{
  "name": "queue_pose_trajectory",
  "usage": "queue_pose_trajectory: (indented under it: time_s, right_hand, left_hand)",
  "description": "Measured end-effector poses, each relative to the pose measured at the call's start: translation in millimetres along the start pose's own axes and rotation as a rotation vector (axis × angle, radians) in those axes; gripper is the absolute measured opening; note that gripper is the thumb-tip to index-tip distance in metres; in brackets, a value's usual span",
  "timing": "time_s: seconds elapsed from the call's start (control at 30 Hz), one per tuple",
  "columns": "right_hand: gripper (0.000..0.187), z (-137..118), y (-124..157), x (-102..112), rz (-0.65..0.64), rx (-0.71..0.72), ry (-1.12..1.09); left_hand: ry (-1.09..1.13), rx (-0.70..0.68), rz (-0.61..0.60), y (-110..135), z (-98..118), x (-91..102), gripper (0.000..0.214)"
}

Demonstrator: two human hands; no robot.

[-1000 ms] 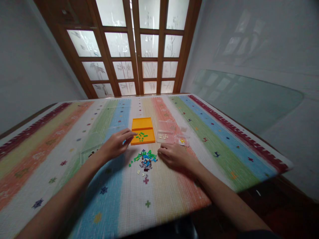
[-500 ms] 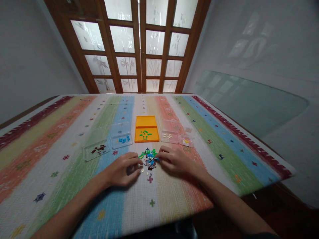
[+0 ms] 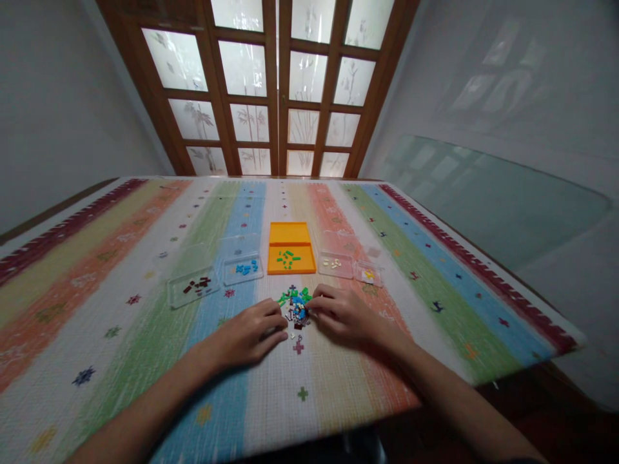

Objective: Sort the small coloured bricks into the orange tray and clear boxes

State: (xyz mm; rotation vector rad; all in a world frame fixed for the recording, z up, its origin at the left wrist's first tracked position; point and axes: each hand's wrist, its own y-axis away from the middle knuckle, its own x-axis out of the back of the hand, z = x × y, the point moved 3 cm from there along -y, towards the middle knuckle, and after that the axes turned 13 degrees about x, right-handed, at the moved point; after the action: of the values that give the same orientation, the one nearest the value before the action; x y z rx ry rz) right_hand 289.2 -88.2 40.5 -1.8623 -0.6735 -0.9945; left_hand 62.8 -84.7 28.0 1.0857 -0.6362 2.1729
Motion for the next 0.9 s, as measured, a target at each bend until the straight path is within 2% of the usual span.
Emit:
queue_pose_trajectory:
  time_s: [0.2, 0.33, 0.47, 0.63, 0.9]
  right_hand:
    - [0.024, 0, 1, 1, 0.018, 0.016, -0.012]
    - [0.023, -9, -5, -2, -0.01, 0.057, -0.092]
    - [0.023, -21, -17, -10, -0.165, 0.127, -0.076]
    - [0.016, -26, -32, -21, -0.397, 0.163, 0.08]
    - [0.002, -24, -45, -24, -0.489, 0.041, 0.052]
  left_hand:
    - [0.023, -0.038, 0.005, 0, 1, 4.9, 0.017]
    - [-0.024, -0.037, 0.133, -1, -1, 20.4, 0.025]
    - [-0.175, -0.05, 0.312, -2, -7, 31.5, 0.04]
    - [-0.291, -0.07, 0.4, -1, -11, 34.5, 0.043]
    - [-0.346, -0.113, 0.433, 1, -11, 34.5, 0.044]
